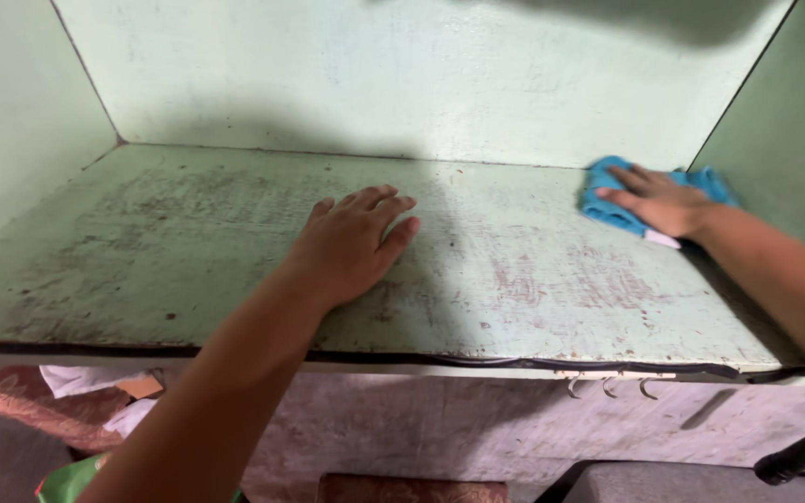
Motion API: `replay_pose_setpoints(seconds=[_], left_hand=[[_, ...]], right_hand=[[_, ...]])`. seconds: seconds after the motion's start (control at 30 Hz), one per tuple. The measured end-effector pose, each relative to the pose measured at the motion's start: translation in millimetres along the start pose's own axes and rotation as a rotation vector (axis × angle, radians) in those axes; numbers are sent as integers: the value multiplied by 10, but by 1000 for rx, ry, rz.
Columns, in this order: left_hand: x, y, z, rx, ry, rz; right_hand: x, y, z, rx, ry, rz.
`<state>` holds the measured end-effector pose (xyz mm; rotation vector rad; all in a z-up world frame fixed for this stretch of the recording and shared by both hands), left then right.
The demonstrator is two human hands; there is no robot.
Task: The person wipes a light green wooden shelf with a blue cloth, moving from right to left and back, then wipes the front edge and side. The person then wipes the cover of a book titled South Pacific with a blue cloth on a table.
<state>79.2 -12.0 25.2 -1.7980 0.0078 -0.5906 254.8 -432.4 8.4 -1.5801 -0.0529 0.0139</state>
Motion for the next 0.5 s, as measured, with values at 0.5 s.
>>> replay_pose_setpoints(seconds=[0.5], left_hand=[[-422,-224,228,15,-121,204]], right_hand=[[-594,-149,838,81,-199,18]])
Point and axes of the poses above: each hand's wrist, its own x-axis towards the middle knuckle, its own y-axis out of the palm, z = x × y, the point moved 9 cm from there along x, towards the middle knuckle
